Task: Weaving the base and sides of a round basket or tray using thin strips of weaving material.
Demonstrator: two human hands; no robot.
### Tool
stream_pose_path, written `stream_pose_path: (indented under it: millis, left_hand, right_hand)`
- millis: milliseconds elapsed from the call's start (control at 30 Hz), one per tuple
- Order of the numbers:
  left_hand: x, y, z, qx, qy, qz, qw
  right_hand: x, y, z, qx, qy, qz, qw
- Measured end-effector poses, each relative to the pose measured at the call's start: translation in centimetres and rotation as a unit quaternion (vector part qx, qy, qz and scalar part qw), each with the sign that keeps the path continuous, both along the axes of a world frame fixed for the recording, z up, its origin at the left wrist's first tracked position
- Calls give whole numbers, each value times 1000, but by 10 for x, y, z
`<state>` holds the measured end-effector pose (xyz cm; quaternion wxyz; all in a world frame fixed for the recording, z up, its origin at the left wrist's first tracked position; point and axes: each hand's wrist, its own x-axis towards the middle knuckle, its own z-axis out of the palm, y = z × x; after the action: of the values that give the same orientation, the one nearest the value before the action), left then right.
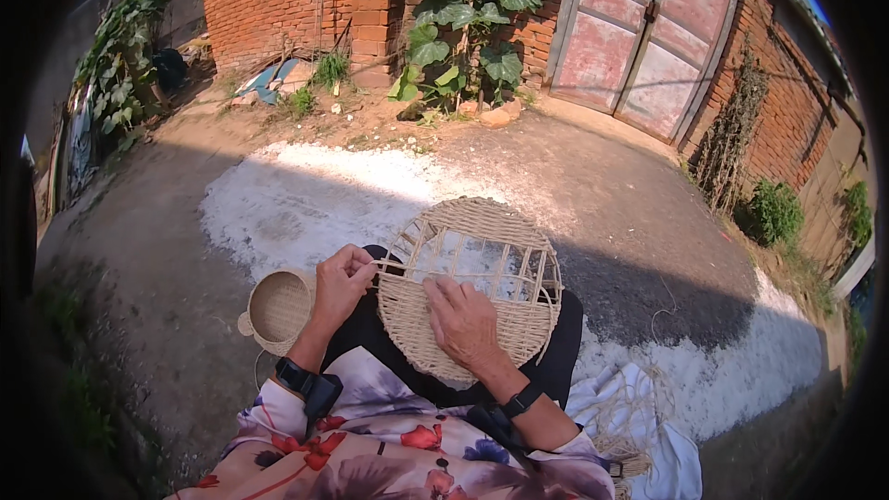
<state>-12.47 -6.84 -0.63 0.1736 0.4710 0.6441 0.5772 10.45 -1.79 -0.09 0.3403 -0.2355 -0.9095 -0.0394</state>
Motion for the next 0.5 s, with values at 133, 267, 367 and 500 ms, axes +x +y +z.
stream_pose_path:
  millis: [133, 267, 367, 500]
  left_hand:
    - [4, 31, 22, 18, -48, -96, 994]
    - [13, 59, 40, 3, 74, -145, 987]
    - [17, 62, 47, -8, 254, -123, 959]
    - [27, 51, 38, -43, 304, -123, 944]
  right_hand:
    - [-14, 1, -1, 0, -37, -7, 999]
    - [-23, -1, 4, -29, -52, -14, 998]
    - [-27, 3, 13, -72, -74, -32, 994]
    - [-33, 8, 15, -107, -66, -35, 991]
